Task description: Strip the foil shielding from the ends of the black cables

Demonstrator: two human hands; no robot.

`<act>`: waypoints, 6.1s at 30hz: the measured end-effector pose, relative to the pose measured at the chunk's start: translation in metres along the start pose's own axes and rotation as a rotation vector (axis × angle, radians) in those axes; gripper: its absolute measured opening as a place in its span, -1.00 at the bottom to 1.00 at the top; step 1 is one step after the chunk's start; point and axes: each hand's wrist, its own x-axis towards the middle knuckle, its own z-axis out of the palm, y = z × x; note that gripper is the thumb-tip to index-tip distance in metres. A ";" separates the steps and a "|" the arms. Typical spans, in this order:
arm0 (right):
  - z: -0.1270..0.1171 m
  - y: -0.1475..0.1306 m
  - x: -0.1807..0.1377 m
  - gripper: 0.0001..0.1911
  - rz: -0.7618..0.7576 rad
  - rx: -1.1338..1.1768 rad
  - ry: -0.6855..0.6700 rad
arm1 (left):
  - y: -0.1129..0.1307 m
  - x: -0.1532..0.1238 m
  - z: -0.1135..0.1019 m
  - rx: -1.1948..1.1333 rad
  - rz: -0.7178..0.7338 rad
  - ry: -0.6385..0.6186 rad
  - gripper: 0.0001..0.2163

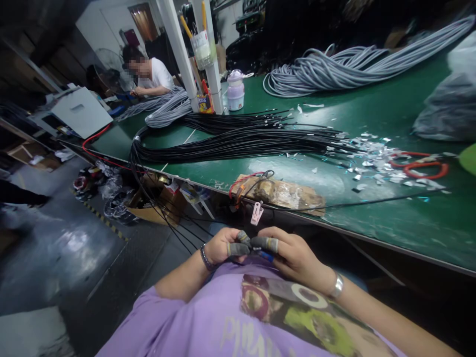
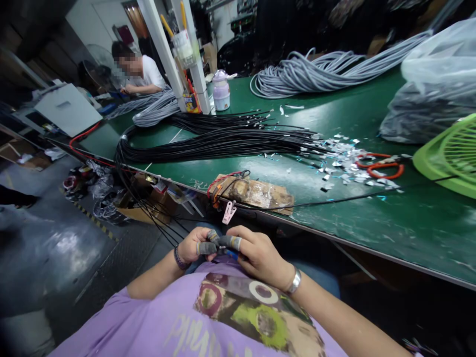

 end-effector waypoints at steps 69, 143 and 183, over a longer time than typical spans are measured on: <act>0.030 0.025 0.010 -0.43 0.993 1.331 0.197 | 0.006 0.009 -0.014 0.607 0.440 0.191 -0.62; 0.000 -0.002 -0.018 -0.79 0.060 -0.626 -0.002 | -0.012 -0.013 0.015 1.003 0.451 0.518 -0.89; -0.081 0.027 0.041 -0.74 0.290 -0.151 0.147 | 0.099 0.046 0.012 0.468 0.514 0.456 -0.67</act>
